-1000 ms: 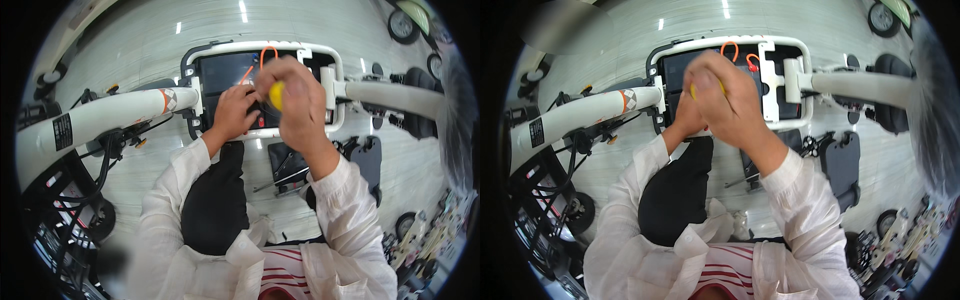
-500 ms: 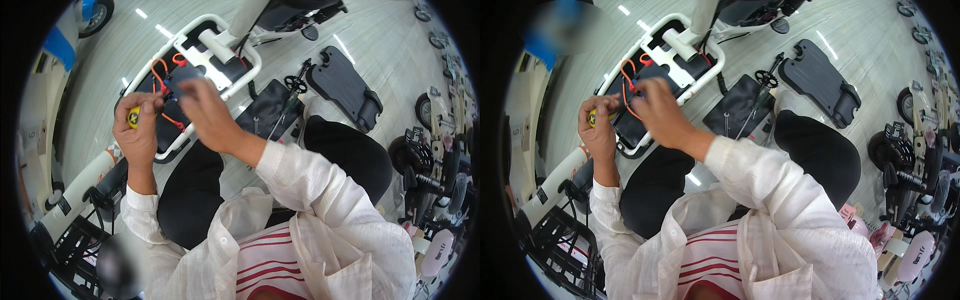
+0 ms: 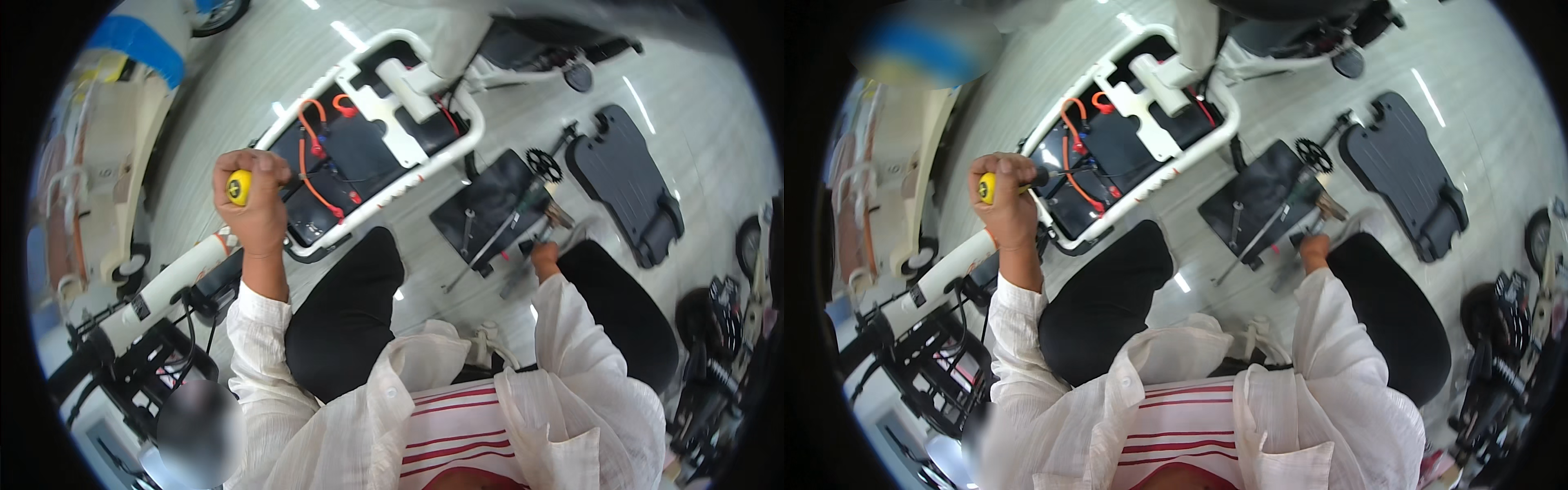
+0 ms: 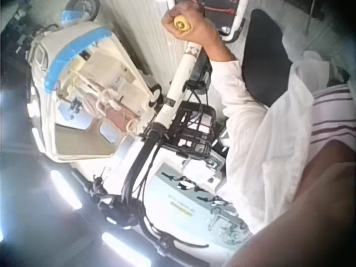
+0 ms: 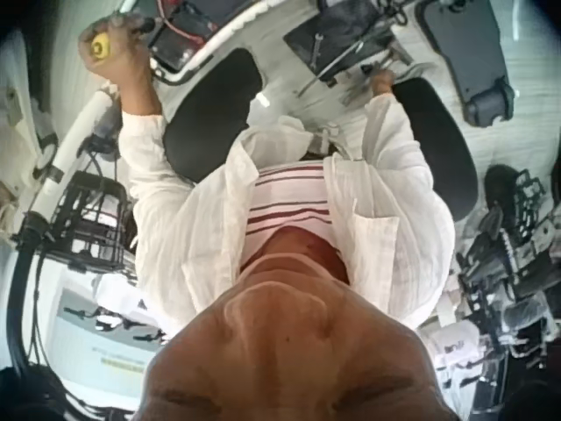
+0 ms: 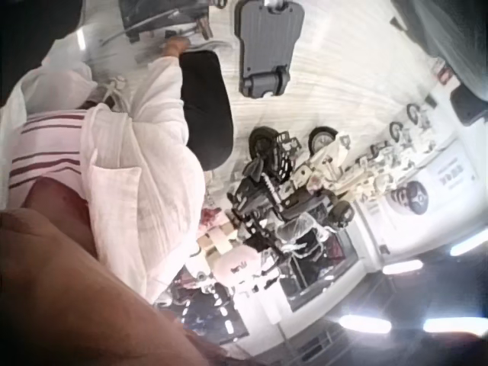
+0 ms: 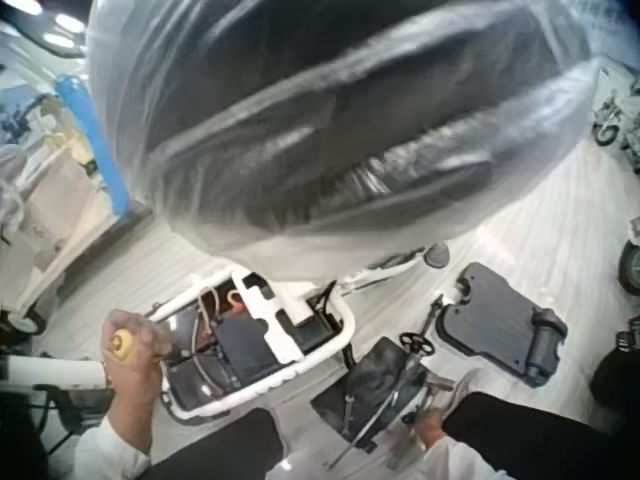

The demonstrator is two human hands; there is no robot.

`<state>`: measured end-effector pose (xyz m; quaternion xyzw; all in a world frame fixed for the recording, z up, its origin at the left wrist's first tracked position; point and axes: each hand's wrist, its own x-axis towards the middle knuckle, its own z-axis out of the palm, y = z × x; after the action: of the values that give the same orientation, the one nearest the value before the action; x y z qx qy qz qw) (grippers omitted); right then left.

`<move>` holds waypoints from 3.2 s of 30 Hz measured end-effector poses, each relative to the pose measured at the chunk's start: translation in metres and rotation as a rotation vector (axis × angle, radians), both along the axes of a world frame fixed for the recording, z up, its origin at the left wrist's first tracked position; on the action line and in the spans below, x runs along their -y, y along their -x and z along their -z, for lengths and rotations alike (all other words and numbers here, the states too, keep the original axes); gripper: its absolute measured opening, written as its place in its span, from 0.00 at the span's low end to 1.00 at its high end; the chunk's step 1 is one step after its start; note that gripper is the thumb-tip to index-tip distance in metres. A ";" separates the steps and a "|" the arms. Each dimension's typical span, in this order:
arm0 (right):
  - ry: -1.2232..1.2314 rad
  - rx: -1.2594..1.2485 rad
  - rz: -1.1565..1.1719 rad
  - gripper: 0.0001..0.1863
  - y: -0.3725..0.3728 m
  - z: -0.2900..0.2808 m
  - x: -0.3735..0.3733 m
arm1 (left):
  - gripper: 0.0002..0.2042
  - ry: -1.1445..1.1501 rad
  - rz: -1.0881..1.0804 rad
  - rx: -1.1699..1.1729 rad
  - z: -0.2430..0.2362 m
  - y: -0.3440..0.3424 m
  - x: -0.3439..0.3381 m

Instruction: The person is working on the battery compartment of a white electric scooter. They use a multimeter to test the battery terminals and manipulate the red and black wires inside the compartment.

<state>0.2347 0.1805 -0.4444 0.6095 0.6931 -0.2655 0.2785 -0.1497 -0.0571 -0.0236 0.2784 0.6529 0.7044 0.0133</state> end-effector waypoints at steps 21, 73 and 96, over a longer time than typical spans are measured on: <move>0.521 -1.143 0.343 0.13 0.080 -0.305 0.046 | 0.08 0.029 -0.044 0.070 -0.004 -0.007 0.006; 0.103 -1.231 -0.457 0.14 0.148 -0.463 0.062 | 0.04 0.384 0.200 -0.243 -0.033 0.005 0.036; 0.507 -0.469 0.919 0.17 -0.034 -0.052 0.084 | 0.07 0.043 0.374 -0.120 -0.005 0.003 0.011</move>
<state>0.2692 0.0968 -0.3924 0.6870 0.3151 -0.6453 0.1108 -0.1526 -0.0676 -0.0184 0.4361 0.6043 0.6575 0.1110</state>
